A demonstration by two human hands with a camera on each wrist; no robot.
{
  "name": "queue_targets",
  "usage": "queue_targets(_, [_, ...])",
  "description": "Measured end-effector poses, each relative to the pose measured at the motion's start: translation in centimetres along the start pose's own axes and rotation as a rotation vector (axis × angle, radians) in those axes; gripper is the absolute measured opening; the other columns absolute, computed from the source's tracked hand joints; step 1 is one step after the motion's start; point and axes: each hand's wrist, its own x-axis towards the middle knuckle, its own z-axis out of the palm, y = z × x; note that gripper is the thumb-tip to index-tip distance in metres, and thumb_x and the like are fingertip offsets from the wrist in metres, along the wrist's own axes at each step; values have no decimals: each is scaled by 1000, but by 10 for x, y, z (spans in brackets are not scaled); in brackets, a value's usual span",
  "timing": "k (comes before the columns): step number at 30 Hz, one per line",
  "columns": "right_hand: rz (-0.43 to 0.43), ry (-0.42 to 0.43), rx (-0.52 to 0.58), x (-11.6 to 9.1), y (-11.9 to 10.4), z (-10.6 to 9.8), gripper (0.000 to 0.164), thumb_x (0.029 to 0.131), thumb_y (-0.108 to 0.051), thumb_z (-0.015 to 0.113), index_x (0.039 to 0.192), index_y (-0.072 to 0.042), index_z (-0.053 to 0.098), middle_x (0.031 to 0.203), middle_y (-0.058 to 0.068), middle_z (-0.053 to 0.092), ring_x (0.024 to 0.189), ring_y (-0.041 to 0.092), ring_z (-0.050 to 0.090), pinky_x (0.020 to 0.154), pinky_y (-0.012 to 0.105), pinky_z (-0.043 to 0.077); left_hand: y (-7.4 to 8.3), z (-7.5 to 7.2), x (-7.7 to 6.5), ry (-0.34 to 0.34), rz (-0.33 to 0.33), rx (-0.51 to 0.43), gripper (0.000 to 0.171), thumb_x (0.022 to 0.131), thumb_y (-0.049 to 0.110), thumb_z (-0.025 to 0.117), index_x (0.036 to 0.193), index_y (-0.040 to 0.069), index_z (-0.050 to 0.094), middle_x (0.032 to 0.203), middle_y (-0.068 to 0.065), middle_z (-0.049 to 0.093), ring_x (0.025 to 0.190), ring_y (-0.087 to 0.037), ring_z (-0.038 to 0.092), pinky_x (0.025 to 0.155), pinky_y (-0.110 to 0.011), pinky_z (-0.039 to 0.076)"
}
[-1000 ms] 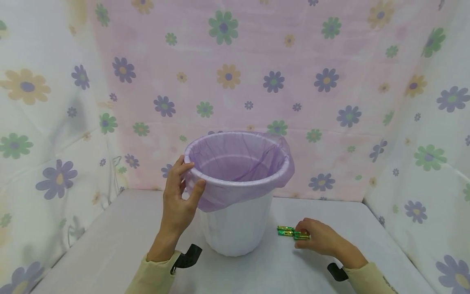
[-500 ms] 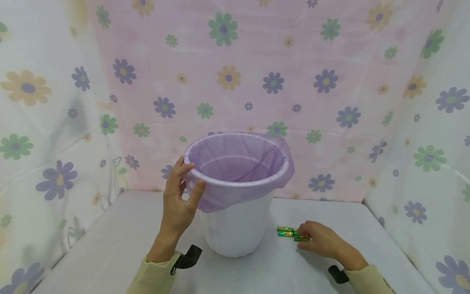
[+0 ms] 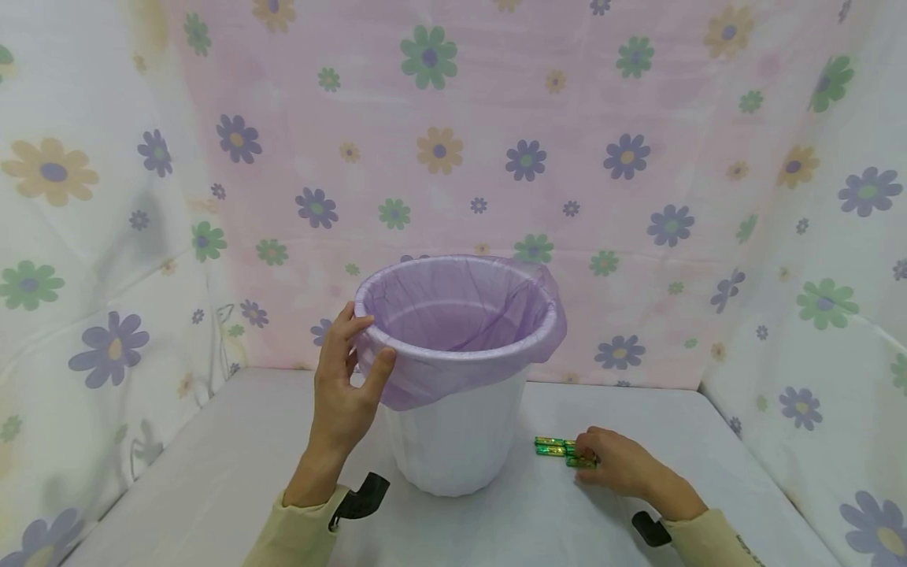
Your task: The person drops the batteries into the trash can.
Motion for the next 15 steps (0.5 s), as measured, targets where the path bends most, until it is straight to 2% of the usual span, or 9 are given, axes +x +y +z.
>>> queue_targets(5, [-24,-18,61,1,-1,2,27,72,-35,73,90,-20,61,76,-12,48,69,7,42,59,26,36,0,0,0,-3,-1,-1,43,82,4,61,122,5,46,142,-15,27,121,-28,39,93,-50,37])
queue_targets(11, [-83,-49,162,3,0,6,21,76,-24,71,92,-16,61,74,-9,49,69,7,43,58,24,35,1,0,0,-7,-7,0,43,82,4,61,122,6,46,143,-15,27,122,-28,39,94,-49,37])
queue_targets(15, [-102,-53,190,4,0,8,18,77,-18,70,92,-15,61,73,-8,49,68,6,43,56,24,36,0,0,0,-8,-6,-1,43,82,4,61,123,6,45,143,-14,27,122,-28,38,95,-49,36])
